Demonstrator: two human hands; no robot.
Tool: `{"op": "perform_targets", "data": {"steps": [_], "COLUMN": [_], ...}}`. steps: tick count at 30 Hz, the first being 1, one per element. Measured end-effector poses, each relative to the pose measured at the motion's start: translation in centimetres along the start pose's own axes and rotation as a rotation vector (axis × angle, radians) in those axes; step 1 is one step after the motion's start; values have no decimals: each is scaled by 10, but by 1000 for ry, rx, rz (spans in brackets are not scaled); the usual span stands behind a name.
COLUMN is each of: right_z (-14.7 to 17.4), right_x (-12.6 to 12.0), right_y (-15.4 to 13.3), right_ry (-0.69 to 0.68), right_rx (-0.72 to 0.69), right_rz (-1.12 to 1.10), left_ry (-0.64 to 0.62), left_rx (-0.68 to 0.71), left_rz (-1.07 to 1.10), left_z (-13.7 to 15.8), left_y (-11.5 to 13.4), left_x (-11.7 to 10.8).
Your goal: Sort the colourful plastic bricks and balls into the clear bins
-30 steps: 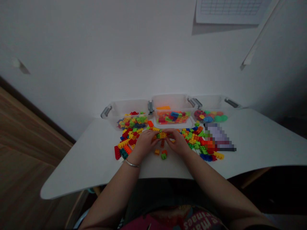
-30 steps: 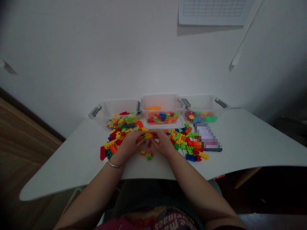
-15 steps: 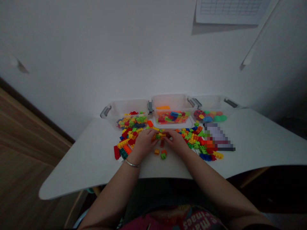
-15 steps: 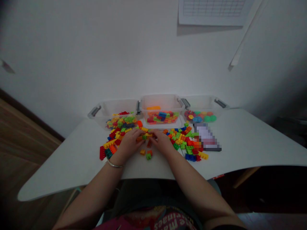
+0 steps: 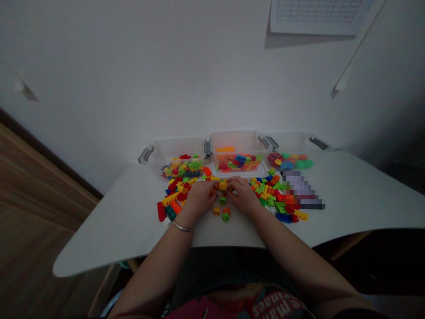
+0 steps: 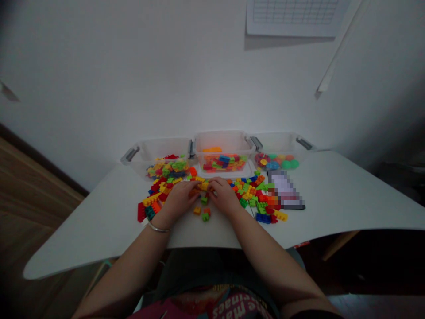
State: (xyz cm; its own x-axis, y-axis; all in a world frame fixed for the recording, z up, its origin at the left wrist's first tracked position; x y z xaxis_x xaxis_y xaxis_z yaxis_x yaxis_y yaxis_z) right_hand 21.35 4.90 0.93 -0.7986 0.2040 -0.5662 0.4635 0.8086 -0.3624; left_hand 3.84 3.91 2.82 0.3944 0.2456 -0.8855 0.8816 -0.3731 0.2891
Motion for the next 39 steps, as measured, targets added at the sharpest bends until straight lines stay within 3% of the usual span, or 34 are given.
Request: {"op": "perform_targets", "data": {"steps": [4, 11, 16, 19, 23, 32, 36, 39], "right_z": [-9, -45, -70, -77, -80, -80, -79, -77], "right_x": [-14, -75, -97, -93, -84, -76, -78, -84], "right_y": [1, 17, 53, 70, 77, 78, 79, 74], "right_ry": [144, 478, 398, 200, -15, -31, -16, 108], "right_rx": [18, 55, 211, 331, 337, 254, 238, 224], "right_rz": [17, 205, 297, 329, 460, 577, 484, 349], "left_ry": [16, -34, -73, -84, -94, -111, -112, -118], "left_rx": [-2, 128, 208, 241, 239, 236, 255, 235], "left_rz": [21, 42, -12, -20, -15, 19, 28, 24], "left_z": [0, 3, 7, 8, 9, 11, 11, 9], "left_y": [-2, 0, -2, -4, -5, -2, -3, -5], "left_x": [-3, -8, -5, -1, 1, -3, -2, 0]}}
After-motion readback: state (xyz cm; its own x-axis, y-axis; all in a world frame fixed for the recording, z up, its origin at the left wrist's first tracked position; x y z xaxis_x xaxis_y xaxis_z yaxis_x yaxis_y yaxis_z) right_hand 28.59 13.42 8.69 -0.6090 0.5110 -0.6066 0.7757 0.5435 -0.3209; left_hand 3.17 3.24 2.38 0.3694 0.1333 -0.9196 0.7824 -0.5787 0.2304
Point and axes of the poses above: each hand's wrist, its own z-axis away from the middle knuckle, its own x-axis out of the palm, y = z × x, the point moved 3 cm from there along -z, towards the middle knuckle, and after that the axes turned 9 degrees about -x, right-handed, at the moved point
